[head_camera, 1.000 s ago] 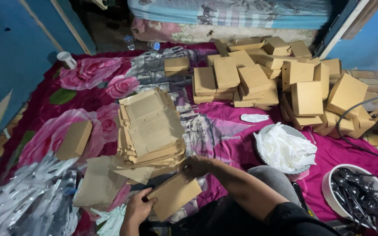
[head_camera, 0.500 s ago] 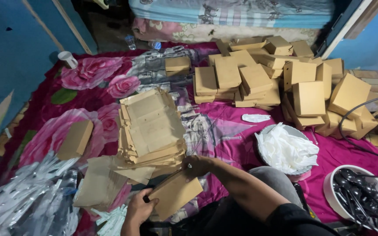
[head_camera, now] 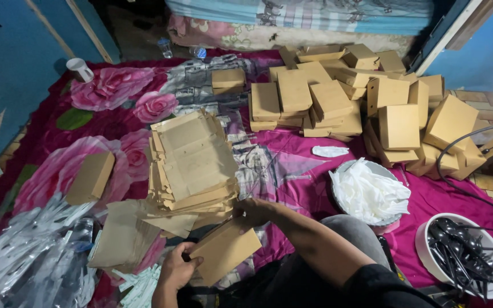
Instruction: The person sits on the floor and packs white plastic spoons into small cardboard boxes. They unwrap spoons from plastic, place them inside the boxes, and fold the flaps to close them. The person briefly uses a remote control before resuming packing.
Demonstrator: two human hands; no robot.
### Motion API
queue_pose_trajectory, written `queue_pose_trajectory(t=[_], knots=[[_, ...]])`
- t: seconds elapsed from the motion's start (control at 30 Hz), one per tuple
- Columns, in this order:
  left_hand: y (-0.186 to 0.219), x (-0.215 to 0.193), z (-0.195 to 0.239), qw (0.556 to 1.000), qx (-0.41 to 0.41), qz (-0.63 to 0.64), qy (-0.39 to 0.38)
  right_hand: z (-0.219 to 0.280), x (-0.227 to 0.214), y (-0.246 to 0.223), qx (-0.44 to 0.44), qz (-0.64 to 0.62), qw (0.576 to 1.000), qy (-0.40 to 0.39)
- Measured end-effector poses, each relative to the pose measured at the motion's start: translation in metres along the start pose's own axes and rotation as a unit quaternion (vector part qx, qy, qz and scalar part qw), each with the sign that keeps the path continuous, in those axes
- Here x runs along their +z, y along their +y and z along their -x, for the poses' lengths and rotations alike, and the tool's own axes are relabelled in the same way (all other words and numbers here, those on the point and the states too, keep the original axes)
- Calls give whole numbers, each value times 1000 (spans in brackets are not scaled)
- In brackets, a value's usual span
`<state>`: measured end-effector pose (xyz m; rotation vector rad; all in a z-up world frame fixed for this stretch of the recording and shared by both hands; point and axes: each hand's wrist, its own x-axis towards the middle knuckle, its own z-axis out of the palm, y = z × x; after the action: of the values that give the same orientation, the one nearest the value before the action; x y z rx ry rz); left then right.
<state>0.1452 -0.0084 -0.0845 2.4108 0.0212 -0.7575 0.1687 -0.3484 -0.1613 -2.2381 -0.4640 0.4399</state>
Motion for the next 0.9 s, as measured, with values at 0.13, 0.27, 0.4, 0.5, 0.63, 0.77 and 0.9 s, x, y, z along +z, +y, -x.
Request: queue_pose_trajectory(t=[0.13, 0.27, 0.4, 0.5, 0.63, 0.77, 0.9], knots=[[-1, 1, 3, 1000, 6, 22, -12, 2, -1, -6, -16, 7, 1000, -17], [22, -14, 17, 998, -32, 3, -48, 2, 0, -1, -35, -2, 999, 3], [0, 1, 1, 997, -3, 74, -21, 3, 1, -1, 7, 2, 1000, -6], [-2, 4, -3, 998, 3, 51, -26, -1, 7, 11, -8, 4, 1000, -11], [2, 4, -4, 998, -19, 30, -61, -2, -1, 4, -5, 6, 1000, -23], [2, 4, -1, 994, -15, 2, -107, 4, -2, -13, 56, 34, 995, -80], [9, 1, 7, 991, -37, -15, -131, 0, 11, 9, 9, -10, 998, -55]])
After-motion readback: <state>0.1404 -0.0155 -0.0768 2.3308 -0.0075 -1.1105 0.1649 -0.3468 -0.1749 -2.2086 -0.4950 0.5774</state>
